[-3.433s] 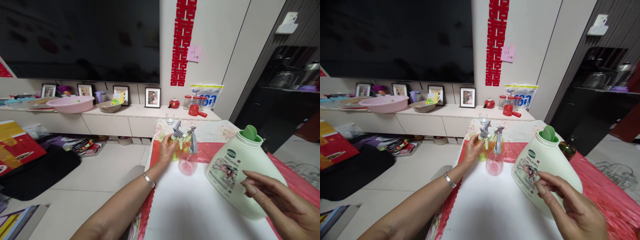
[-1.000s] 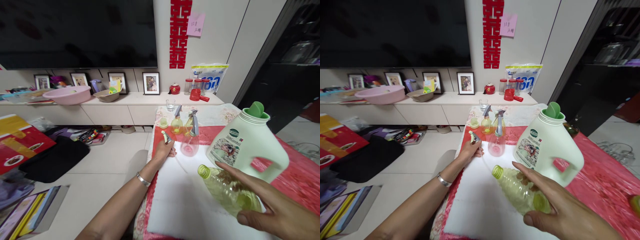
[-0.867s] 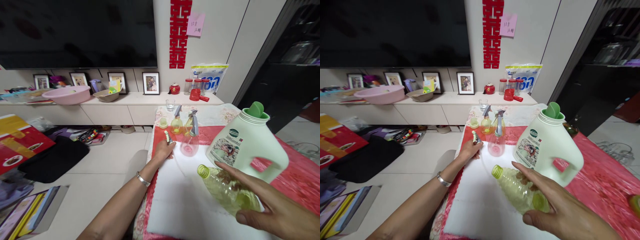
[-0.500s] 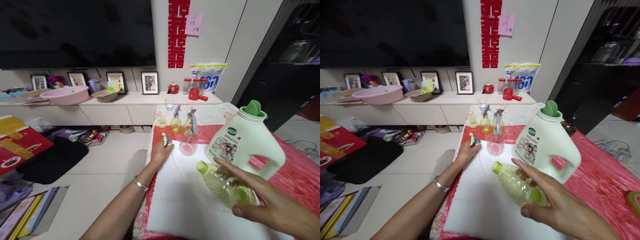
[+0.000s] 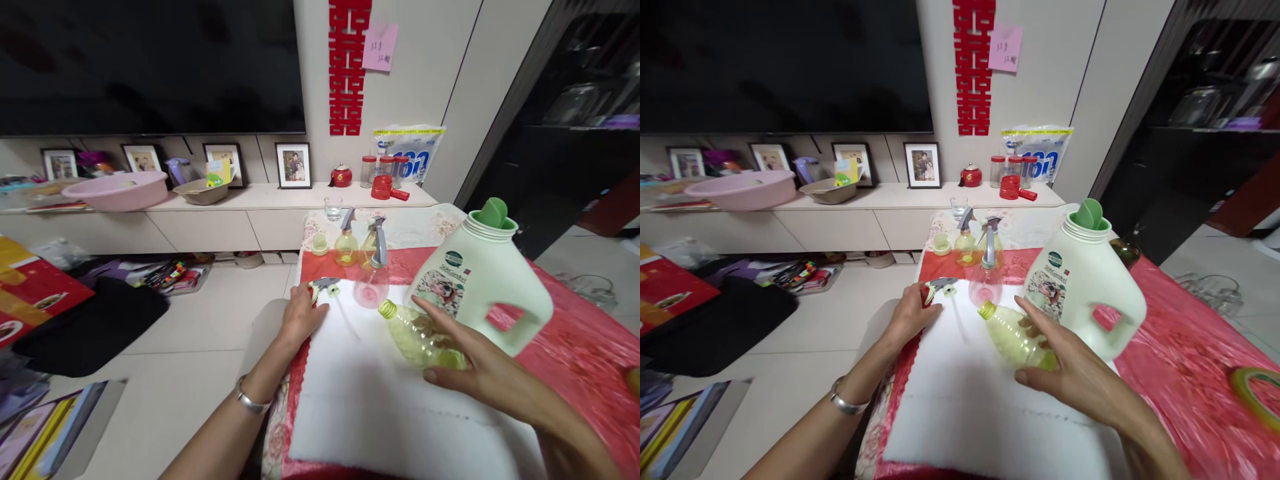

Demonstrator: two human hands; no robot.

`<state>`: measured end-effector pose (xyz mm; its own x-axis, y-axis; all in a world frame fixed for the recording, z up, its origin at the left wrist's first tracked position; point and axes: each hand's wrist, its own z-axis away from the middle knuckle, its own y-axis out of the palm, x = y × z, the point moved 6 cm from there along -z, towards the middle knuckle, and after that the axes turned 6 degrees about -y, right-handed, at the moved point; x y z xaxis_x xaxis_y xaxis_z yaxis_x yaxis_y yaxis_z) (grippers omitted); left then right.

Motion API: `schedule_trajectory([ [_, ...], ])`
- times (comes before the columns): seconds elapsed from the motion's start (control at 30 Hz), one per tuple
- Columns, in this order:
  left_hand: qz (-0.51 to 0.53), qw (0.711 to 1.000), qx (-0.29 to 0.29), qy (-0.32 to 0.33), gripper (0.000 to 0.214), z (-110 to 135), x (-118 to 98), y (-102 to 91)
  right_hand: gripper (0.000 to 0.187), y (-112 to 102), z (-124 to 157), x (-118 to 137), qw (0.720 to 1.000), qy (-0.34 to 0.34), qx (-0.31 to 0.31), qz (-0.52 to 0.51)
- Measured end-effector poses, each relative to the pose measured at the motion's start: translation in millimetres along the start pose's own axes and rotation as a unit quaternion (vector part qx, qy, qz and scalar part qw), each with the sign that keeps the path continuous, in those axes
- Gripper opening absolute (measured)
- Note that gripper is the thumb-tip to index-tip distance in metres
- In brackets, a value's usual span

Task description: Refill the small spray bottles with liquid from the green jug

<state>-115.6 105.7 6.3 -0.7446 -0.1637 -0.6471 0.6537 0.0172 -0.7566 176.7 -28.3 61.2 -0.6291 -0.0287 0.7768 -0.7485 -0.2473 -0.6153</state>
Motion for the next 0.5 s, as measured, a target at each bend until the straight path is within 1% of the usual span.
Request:
schedule_trajectory([
  [0.03, -0.005, 1.0, -0.017, 0.011, 0.047, 5.8, -2.7, -4.8, 0.104, -0.7, -2.5, 2.8, 1.0, -0.014, -0.007, -0.02],
  [0.1, 0.016, 0.996, -0.052, 0.067, 0.045, 20.7, -15.3, -14.0, 0.102, -2.5, -6.9, 7.7, 0.997, -0.049, -0.028, -0.06],
  [0.13, 0.046, 0.993, -0.05, 0.1, 0.042, 29.6, -23.8, -16.2, 0.101, -3.2, -8.8, 9.6, 0.994, -0.067, -0.041, -0.079],
  [0.17, 0.088, 0.987, -0.03, 0.132, 0.038, 39.3, -33.3, -16.2, 0.101, -3.5, -10.5, 11.1, 0.99, -0.084, -0.056, -0.098],
  [0.2, 0.136, 0.978, 0.011, 0.161, 0.038, 49.5, -43.5, -13.4, 0.102, -2.7, -12.1, 12.5, 0.986, -0.101, -0.07, -0.117],
  [0.27, 0.23, 0.947, 0.115, 0.194, 0.045, 70.9, -63.8, -3.6, 0.102, 2.2, -15.0, 15.0, 0.975, -0.13, -0.088, -0.158],
  [0.33, 0.323, 0.899, 0.214, 0.205, 0.067, 91.3, -82.0, 8.2, 0.102, 12.1, -17.9, 18.1, 0.965, -0.153, -0.088, -0.194],
  [0.37, 0.366, 0.871, 0.261, 0.198, 0.077, 99.8, -89.2, 15.0, 0.101, 17.6, -19.2, 19.9, 0.963, -0.161, -0.085, -0.198],
  [0.4, 0.403, 0.843, 0.304, 0.186, 0.082, 106.8, -95.1, 22.1, 0.099, 22.5, -20.0, 22.0, 0.964, -0.168, -0.083, -0.187],
  [0.43, 0.433, 0.82, 0.333, 0.171, 0.084, 111.6, -99.5, 28.4, 0.098, 26.1, -20.1, 24.5, 0.968, -0.175, -0.085, -0.16],
  [0.47, 0.456, 0.803, 0.352, 0.156, 0.083, 114.4, -102.6, 33.6, 0.096, 27.7, -19.3, 27.3, 0.972, -0.183, -0.09, -0.12],
  [0.5, 0.472, 0.793, 0.358, 0.143, 0.08, 115.0, -104.5, 37.5, 0.095, 27.0, -17.2, 30.7, 0.974, -0.193, -0.099, -0.071],
])
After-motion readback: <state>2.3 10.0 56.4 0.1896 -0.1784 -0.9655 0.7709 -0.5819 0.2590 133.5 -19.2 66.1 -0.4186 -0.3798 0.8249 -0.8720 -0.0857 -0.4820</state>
